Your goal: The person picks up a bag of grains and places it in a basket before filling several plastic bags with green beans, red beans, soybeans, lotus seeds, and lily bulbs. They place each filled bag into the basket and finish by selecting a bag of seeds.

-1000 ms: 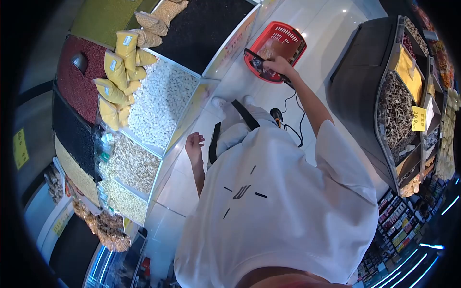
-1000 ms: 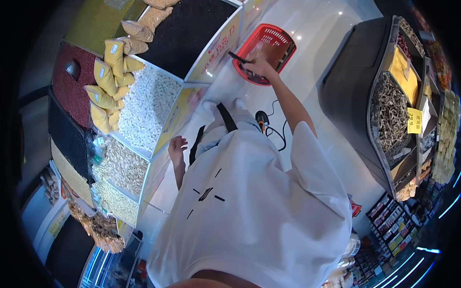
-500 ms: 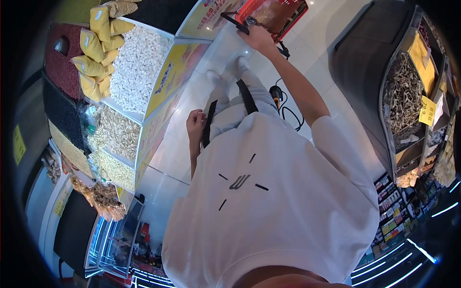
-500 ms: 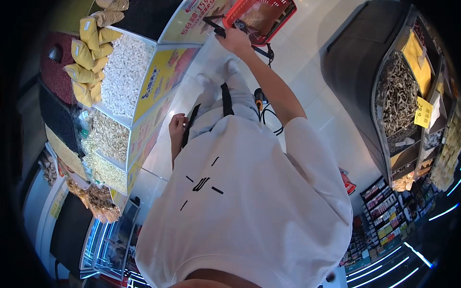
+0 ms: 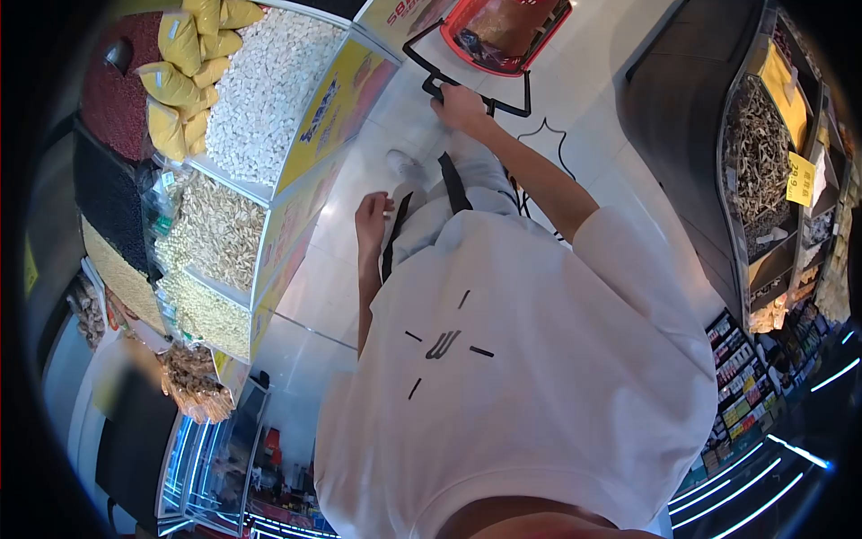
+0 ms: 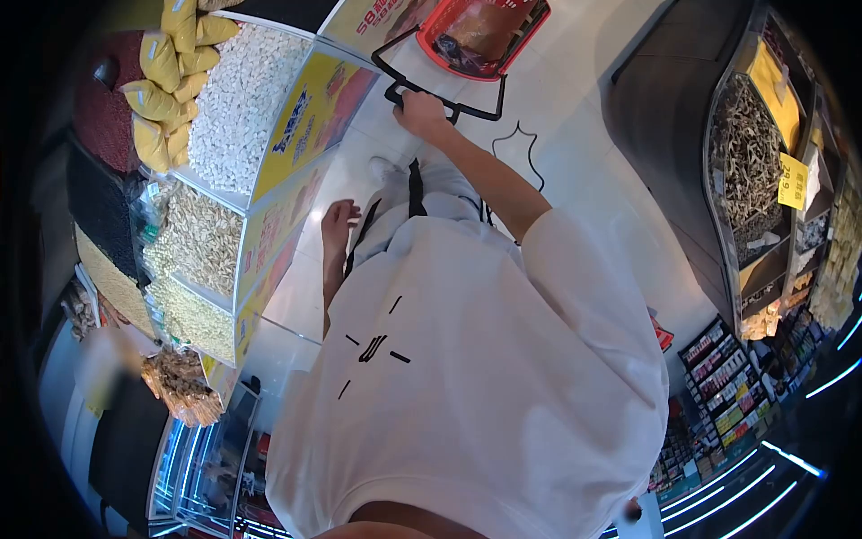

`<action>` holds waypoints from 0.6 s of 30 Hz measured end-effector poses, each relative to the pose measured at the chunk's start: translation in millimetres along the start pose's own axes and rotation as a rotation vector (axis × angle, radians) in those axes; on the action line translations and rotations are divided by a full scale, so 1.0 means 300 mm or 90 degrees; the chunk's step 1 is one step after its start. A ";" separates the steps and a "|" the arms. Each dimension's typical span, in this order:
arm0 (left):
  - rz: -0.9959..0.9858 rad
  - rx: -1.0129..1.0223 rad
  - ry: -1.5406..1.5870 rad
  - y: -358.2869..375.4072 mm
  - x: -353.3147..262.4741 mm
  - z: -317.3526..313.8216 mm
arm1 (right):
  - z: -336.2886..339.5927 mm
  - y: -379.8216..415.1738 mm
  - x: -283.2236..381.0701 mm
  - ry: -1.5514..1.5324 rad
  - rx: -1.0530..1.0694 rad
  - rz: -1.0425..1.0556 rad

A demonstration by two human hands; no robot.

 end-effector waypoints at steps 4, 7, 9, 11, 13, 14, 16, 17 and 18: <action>-0.106 0.068 -0.090 -0.063 -0.108 0.024 | -0.066 0.089 0.039 0.020 -0.028 0.008; -0.199 0.078 -0.155 -0.085 -0.110 0.079 | -0.112 0.166 0.075 0.036 -0.040 -0.002; -0.226 0.096 -0.162 -0.101 -0.060 0.117 | -0.147 0.214 0.124 0.047 -0.029 0.014; -0.202 0.094 -0.144 -0.095 -0.023 0.160 | -0.189 0.261 0.181 0.057 -0.015 0.031; -0.175 0.095 -0.130 -0.085 0.017 0.194 | -0.241 0.307 0.233 0.029 -0.002 0.038; -0.175 0.094 -0.090 -0.081 0.029 0.205 | -0.267 0.327 0.256 0.027 -0.003 0.042; -0.178 0.088 -0.049 -0.077 0.044 0.221 | -0.304 0.364 0.289 0.008 -0.002 0.047; -0.183 0.100 -0.034 -0.071 0.047 0.219 | -0.337 0.375 0.298 -0.011 0.004 0.052; -0.189 0.103 -0.016 -0.066 0.048 0.222 | -0.353 0.387 0.315 -0.009 -0.022 0.086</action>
Point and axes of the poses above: each hand's wrist, its own y-axis away from the middle knuckle, its own z-axis out of the back of the hand, x = y × z, the point moved 7 cm from there along -y, towards the middle knuckle, and after that the axes turned 2 degrees about -x, right-handed, at the moved point
